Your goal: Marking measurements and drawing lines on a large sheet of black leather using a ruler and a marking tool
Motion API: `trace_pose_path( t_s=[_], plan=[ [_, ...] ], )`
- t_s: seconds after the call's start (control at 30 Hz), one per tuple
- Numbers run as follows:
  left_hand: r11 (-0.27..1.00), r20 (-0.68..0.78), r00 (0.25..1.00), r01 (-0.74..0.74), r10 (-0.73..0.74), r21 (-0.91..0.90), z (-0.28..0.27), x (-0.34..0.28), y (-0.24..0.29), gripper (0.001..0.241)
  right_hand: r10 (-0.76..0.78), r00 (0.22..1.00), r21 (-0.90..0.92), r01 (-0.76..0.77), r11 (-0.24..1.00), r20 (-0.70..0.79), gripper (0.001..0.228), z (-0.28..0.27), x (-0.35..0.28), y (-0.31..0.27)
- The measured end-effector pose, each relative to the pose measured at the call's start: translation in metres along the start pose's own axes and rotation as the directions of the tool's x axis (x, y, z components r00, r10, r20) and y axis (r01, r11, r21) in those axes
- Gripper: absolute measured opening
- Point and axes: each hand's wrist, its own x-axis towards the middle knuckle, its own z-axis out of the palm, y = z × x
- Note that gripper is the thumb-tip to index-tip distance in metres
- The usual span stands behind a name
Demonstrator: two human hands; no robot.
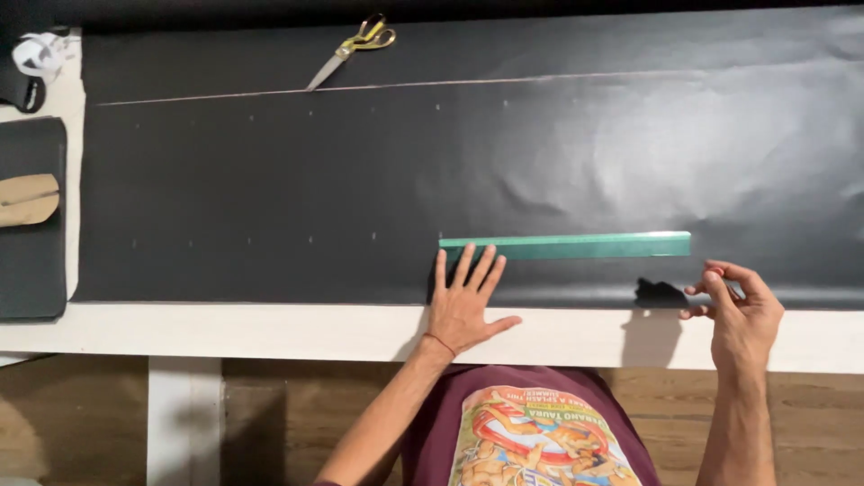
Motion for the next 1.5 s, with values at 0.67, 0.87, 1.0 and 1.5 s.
trace_pose_path(
  t_s=[0.67, 0.87, 1.0, 1.5],
  plan=[
    [0.993, 0.021, 1.000, 0.014, -0.012, -0.118, -0.003, -0.001, -0.008, 0.114, 0.008, 1.000, 0.056, -0.010, 0.998, 0.021, 0.015, 0.029, -0.001, -0.013],
    [0.994, 0.008, 1.000, -0.005, 0.006, -0.110, -0.003, -0.002, -0.009, 0.113, 0.057, 0.993, 0.131, -0.070, 0.989, 0.100, 0.018, 0.085, -0.006, -0.024],
    [0.993, -0.147, 0.988, 0.021, -0.038, -0.115, 0.010, -0.002, -0.006, 0.108, 0.024, 0.970, 0.152, -0.062, 0.986, 0.242, 0.025, 0.149, -0.011, -0.015],
    [0.990, -0.112, 0.993, 0.033, -0.049, -0.138, 0.020, -0.005, -0.008, 0.112, -0.245, 0.815, -0.403, 0.491, 0.772, 0.525, 0.014, 0.247, 0.025, 0.028]
  ],
)
